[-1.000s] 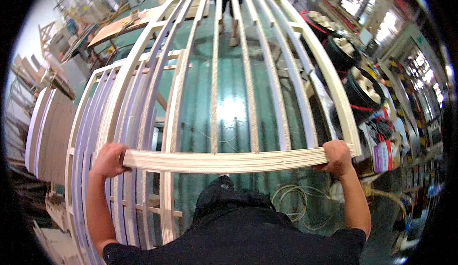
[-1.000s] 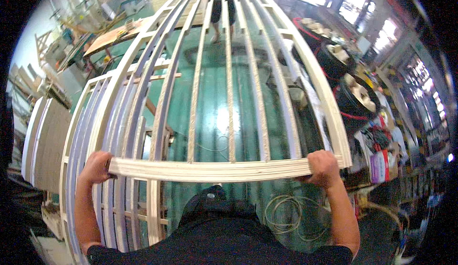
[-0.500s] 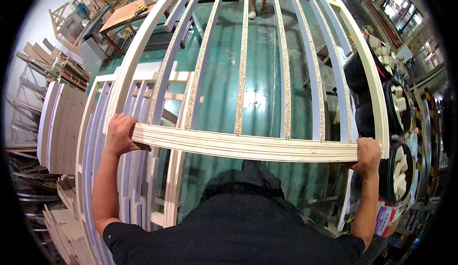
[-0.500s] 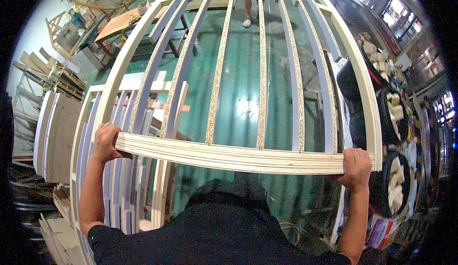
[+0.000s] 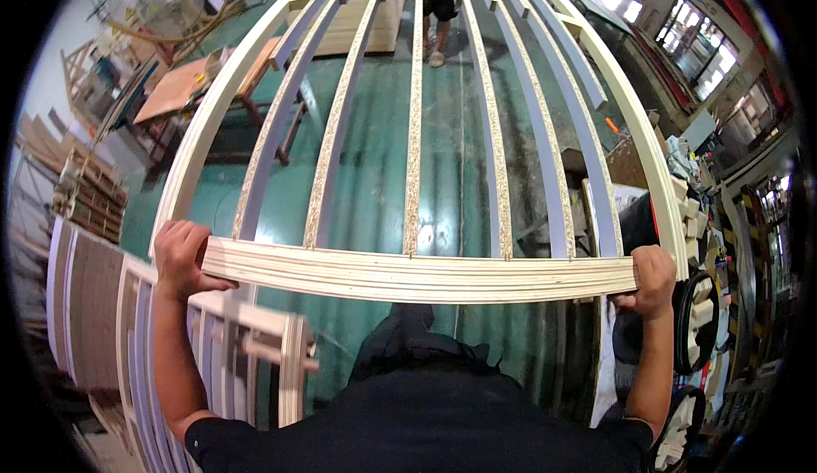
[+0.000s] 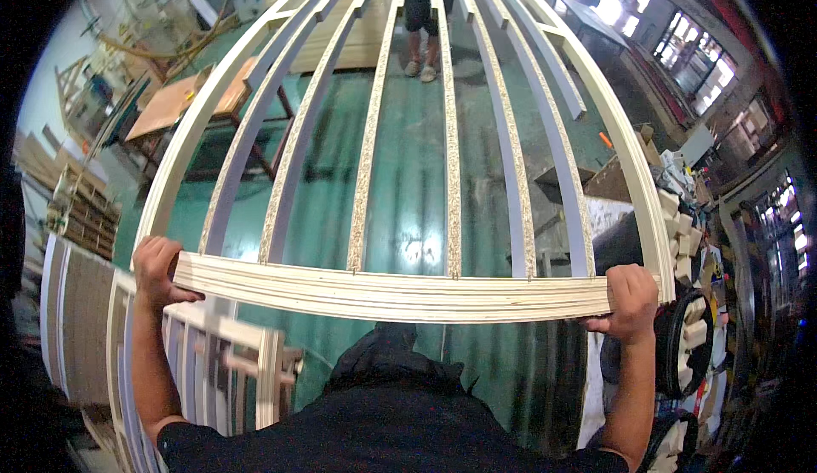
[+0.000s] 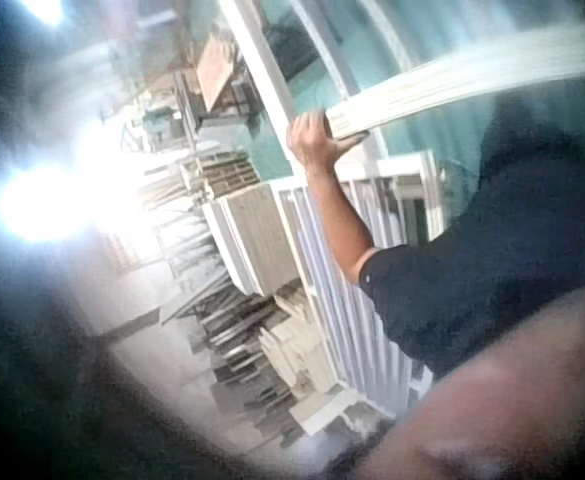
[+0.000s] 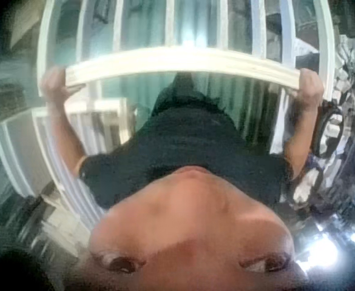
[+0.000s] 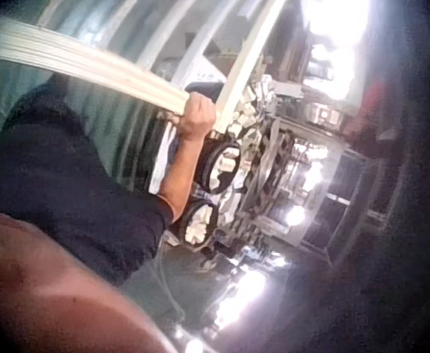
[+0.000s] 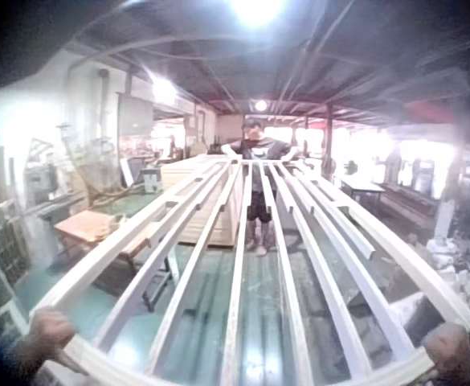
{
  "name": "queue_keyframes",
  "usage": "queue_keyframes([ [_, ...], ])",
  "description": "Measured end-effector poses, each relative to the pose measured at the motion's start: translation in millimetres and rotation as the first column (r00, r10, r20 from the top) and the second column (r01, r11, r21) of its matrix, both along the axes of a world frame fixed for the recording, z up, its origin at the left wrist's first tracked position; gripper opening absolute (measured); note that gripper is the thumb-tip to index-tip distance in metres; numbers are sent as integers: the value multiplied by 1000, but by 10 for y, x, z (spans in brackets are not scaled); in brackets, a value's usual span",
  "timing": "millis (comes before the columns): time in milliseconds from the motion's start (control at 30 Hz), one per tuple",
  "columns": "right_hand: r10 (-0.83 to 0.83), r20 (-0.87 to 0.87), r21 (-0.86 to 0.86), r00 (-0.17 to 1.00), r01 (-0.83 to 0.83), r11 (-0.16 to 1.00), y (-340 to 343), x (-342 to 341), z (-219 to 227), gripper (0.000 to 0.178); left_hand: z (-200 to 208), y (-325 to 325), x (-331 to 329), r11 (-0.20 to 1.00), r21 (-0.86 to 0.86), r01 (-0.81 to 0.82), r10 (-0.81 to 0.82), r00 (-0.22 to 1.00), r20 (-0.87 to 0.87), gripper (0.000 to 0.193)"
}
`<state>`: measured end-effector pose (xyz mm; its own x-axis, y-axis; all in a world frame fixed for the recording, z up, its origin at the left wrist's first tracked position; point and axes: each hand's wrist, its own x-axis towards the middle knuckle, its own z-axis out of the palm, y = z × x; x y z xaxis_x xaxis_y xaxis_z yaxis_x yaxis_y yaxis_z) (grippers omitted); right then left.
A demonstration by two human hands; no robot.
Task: The person uses a nail gun to fasten wooden slats to a large curved frame structure. They then lift and reposition the frame multiple times to align it with other components on the workshop floor.
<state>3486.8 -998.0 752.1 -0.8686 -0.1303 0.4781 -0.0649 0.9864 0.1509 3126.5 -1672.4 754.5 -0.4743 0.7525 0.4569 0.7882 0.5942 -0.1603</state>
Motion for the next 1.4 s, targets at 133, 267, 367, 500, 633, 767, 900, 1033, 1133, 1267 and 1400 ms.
queue_keyframes([
  [133,-8,-34,21,999,9,1000,415,-968,39,91,48,385,-980,1000,21,23,-22,999,-38,94],
  [267,-7,-43,41,999,9,999,799,-1896,129,94,155,820,-1915,999,29,19,-18,1000,-23,95],
  [367,-29,-40,43,999,31,999,1073,-2577,243,94,234,1160,-2635,999,28,21,-20,999,-24,95],
  [500,-7,-51,36,999,9,999,1570,-3532,234,93,353,1552,-3625,999,23,43,-41,998,-55,96],
  [633,-4,-63,38,998,6,999,1967,-4501,306,94,422,1935,-4533,1000,27,14,-13,999,-52,97],
  [767,0,-82,28,997,3,1000,2357,-5384,379,96,364,2363,-5495,994,85,75,-71,997,-40,93],
  [900,30,-72,67,997,-25,997,2857,-6304,380,97,418,2732,-6525,999,1,41,-41,999,-17,92],
  [1033,37,-96,67,995,-30,997,3223,-7337,398,93,343,3082,-7557,999,19,38,-37,997,-63,93],
  [1133,28,-121,46,992,-23,999,3386,-8118,363,91,348,3350,-8385,995,58,79,-73,994,-86,92],
  [1267,14,-145,7,989,-13,1000,3563,-9167,332,92,396,3643,-9432,994,56,89,-84,992,-91,88],
  [1400,32,-163,31,986,-27,999,3858,-10219,309,91,426,3885,-10497,998,18,67,-67,997,-27,86],
])
